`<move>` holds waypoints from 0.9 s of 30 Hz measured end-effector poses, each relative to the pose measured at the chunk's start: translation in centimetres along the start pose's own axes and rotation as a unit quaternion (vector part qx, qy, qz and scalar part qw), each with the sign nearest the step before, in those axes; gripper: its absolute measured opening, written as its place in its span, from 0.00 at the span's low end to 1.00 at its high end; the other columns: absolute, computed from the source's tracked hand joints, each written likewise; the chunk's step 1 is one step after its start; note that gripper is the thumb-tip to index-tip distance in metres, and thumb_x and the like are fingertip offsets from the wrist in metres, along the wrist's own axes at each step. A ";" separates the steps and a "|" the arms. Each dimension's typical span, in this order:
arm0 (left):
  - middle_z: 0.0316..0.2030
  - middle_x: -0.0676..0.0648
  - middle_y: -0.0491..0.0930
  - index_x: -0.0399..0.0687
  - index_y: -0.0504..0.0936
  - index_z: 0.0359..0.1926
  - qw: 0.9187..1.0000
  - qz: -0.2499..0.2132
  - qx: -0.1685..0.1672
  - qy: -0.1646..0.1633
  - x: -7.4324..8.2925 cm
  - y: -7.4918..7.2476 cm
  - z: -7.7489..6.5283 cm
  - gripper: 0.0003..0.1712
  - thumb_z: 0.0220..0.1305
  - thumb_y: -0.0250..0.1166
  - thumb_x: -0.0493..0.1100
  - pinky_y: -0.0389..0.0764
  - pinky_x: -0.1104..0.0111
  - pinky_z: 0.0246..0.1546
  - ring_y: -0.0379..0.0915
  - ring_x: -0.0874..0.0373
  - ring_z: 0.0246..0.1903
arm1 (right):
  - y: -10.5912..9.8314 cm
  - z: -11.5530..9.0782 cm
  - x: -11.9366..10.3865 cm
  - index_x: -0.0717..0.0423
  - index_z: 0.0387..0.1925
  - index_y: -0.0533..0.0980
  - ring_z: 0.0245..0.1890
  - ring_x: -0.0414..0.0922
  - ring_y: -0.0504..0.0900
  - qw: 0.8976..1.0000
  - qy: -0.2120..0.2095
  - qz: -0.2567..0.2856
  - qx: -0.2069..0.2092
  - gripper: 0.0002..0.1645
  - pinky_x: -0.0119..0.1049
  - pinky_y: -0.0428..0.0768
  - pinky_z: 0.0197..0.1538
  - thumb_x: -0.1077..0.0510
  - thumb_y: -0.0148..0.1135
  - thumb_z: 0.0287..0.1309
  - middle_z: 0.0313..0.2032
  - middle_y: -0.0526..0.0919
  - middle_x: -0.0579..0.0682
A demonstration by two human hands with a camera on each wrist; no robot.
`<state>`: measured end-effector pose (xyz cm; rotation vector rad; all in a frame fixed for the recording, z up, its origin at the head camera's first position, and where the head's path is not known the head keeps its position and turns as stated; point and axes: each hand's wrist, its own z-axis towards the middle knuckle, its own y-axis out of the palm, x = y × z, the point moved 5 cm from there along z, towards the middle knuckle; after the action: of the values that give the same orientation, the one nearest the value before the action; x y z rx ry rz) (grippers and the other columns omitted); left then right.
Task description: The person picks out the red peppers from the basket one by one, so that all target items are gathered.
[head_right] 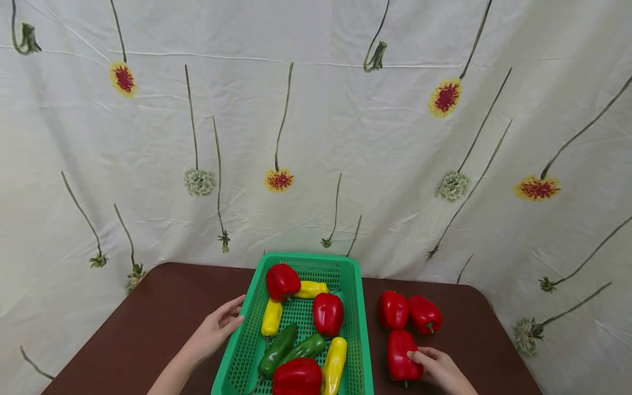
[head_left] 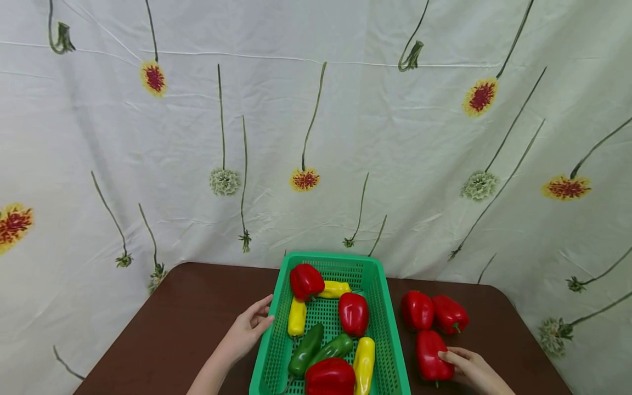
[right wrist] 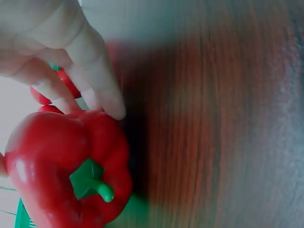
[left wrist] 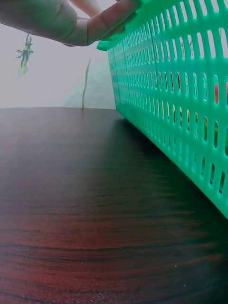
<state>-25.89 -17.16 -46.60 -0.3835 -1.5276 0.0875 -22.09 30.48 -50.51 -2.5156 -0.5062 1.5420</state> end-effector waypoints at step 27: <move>0.57 0.34 0.70 0.36 0.59 0.74 1.000 0.005 -0.007 0.003 0.1 0.0 -0.3 0.34 0.73 0.58 0.42 0.77 0.70 0.43 0.75 0.58 0.45 | -0.2 0.0 -0.4 0.85 0.61 0.62 0.53 0.66 0.79 0.997 0.023 -0.046 0.053 0.50 0.49 0.81 0.52 0.36 0.49 0.70 0.58 0.68 0.79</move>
<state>-25.63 -17.19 -46.46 -0.4009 -1.5212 0.0833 -22.28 30.54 -50.10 -2.4065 -0.5123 1.4344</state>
